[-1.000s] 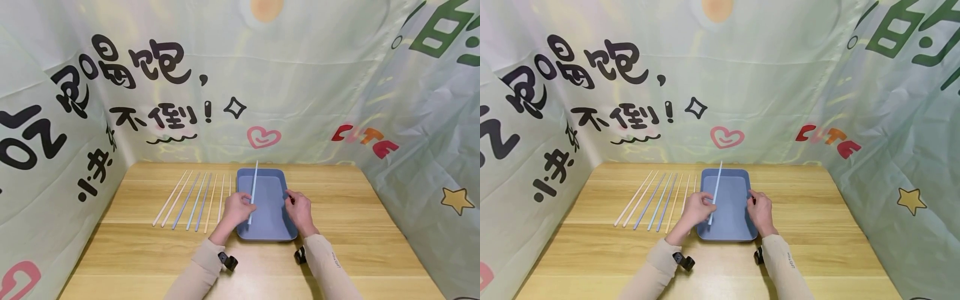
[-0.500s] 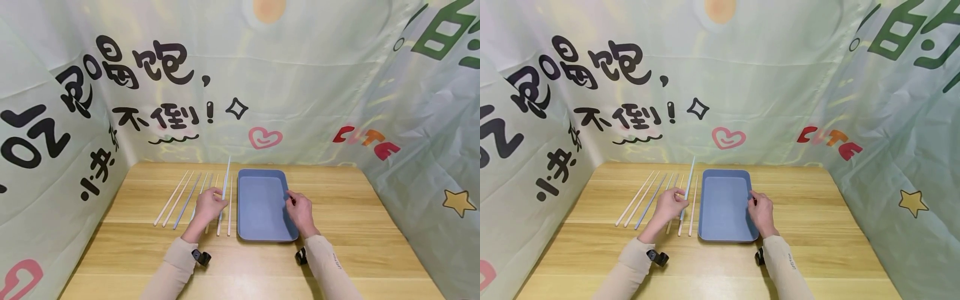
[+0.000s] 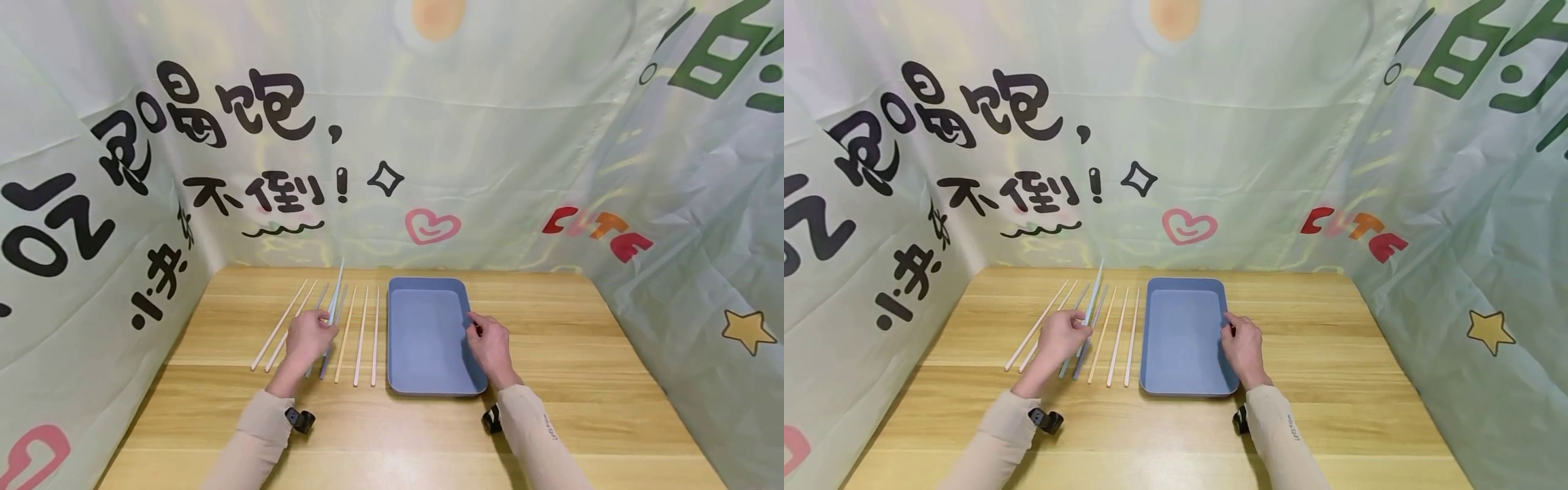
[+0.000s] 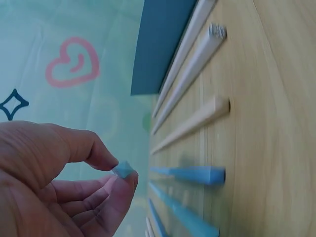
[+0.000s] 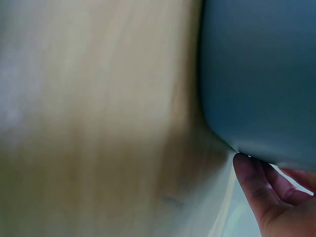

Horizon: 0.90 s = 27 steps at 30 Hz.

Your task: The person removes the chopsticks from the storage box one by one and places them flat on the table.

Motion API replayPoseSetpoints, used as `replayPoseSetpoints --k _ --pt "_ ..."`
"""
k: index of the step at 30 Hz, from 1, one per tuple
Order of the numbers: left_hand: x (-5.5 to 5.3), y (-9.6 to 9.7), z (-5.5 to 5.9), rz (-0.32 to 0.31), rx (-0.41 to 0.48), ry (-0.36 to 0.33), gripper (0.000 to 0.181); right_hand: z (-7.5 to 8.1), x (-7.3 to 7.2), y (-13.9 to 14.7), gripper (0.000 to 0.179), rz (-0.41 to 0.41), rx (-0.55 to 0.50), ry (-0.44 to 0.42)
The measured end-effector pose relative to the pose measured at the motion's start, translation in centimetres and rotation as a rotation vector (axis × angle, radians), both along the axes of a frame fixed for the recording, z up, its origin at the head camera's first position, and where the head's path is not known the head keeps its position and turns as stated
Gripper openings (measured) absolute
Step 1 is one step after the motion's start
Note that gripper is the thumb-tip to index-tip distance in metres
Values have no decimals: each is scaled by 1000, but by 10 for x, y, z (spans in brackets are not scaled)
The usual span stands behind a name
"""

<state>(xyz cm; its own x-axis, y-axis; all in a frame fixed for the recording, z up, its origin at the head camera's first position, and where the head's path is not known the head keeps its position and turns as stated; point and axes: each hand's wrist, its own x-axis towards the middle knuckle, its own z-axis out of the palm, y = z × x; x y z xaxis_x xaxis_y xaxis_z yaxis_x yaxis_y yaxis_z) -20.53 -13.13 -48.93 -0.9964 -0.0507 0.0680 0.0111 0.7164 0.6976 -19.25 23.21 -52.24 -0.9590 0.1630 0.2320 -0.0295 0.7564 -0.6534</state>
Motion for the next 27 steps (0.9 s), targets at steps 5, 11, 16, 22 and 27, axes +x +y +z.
replayPoseSetpoints --k 5,11,16,22,27 --pt "0 -17 3 48 -59 -29 34 0 0 0 36 5 2 5" --pt "-1 -38 4 78 -107 -47 33 0 1 0 35 0 9 3" --pt "0 -57 2 103 -132 -69 34 -1 2 1 35 8 30 30" --pt "0 -81 -2 114 -178 -104 32 -2 2 1 35 7 38 42" --pt "0 -102 -6 106 -219 -115 30 0 2 1 35 5 35 28"
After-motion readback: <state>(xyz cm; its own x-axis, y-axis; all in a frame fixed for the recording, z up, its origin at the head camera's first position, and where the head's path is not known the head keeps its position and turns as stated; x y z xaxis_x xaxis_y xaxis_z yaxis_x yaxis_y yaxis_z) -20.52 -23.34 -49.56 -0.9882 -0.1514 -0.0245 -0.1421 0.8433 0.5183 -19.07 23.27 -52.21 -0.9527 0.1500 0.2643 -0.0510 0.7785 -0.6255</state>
